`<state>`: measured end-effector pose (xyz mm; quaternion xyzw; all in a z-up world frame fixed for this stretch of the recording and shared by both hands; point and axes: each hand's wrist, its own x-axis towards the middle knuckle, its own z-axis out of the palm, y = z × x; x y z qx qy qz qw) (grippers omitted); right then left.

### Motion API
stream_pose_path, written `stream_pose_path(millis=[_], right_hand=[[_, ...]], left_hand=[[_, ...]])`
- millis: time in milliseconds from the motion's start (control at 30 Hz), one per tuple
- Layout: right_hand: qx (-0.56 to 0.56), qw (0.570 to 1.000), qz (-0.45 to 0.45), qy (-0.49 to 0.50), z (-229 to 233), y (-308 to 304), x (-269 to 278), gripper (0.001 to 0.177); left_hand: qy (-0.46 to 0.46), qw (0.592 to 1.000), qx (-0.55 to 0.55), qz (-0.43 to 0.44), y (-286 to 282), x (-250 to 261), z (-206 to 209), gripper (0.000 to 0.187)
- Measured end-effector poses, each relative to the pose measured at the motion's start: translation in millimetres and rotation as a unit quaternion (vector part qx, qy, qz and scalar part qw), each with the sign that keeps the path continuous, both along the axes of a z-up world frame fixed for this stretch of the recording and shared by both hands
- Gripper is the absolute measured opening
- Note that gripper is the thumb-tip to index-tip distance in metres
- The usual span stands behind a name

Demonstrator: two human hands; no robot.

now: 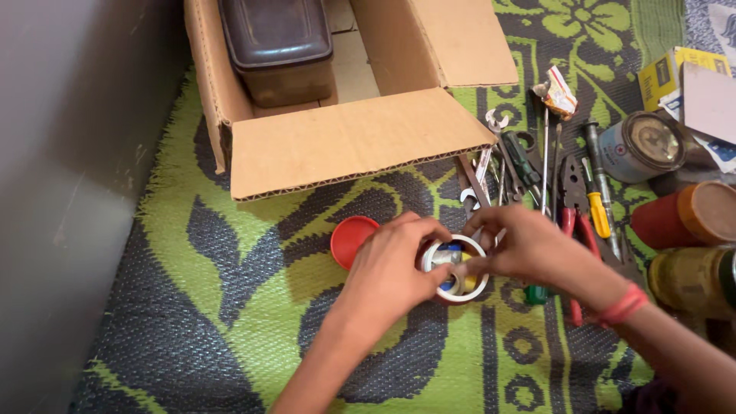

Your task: The person places a plastic container into a cardboard box, then opens a red cylindrical tin to remove and reinsert small items including tape and packets. The person then opens a second orange tin containing nails and screws, closes it, and briefly handles a black plastic bag.

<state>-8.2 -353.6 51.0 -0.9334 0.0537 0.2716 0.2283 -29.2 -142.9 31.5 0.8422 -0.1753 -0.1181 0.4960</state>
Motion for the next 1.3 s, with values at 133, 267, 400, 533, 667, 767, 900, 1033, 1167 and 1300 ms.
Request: stream_pose_path(millis=[133,267,400,533,667,767,900,1033,1167,1300], right_hand=[[-0.013,0.999,0.008,-0.050,-15.2,-1.1,-6.7,0.054],[0.004,0.996,0.009,-0.094,-18.5,-2.1,-12.0,0.051],[0.031,0.993,-0.054,-0.102,-14.4,-9.5,-17.7,0.037],[0.066,0.984,-0.145,-0.082,-5.7,-26.5,-22.4,0.026],[-0.002,0.985,-0.134,-0.104,-8.6,-31.1,-36.9,0.028],[0.090,0.973,-0.114,-0.180,-26.1,-14.4,-53.2,0.031],[0.196,0.952,-0.165,-0.168,-46.1,2.9,-59.0,0.039],[0.171,0.959,-0.157,-0.160,-49.7,-0.8,-51.5,0.040],[0.185,0.953,-0.189,-0.147,-60.2,0.8,-46.1,0.032],[0.258,0.942,-0.170,-0.131,-64.7,-2.8,-38.1,0.032]], left_hand=[[0.035,0.998,-0.019,0.054,-8.4,-4.8,-6.5,0.041],[0.018,0.995,-0.040,0.091,-14.1,-8.8,-11.0,0.040],[0.010,0.994,-0.010,0.111,-18.0,-9.0,-14.0,0.038],[-0.018,0.994,-0.003,0.109,-21.5,-7.1,-17.5,0.039],[0.063,0.994,-0.019,0.085,-16.5,-3.3,-23.1,0.047],[0.030,0.994,-0.071,0.076,-15.2,-2.0,-26.0,0.057],[0.067,0.989,-0.090,0.098,-16.9,-3.7,-30.5,0.046],[0.108,0.982,-0.113,0.110,-19.4,0.8,-32.6,0.041],[0.107,0.983,-0.087,0.123,-23.8,1.9,-36.2,0.037],[0.086,0.987,-0.094,0.094,-23.8,6.0,-39.7,0.040]])
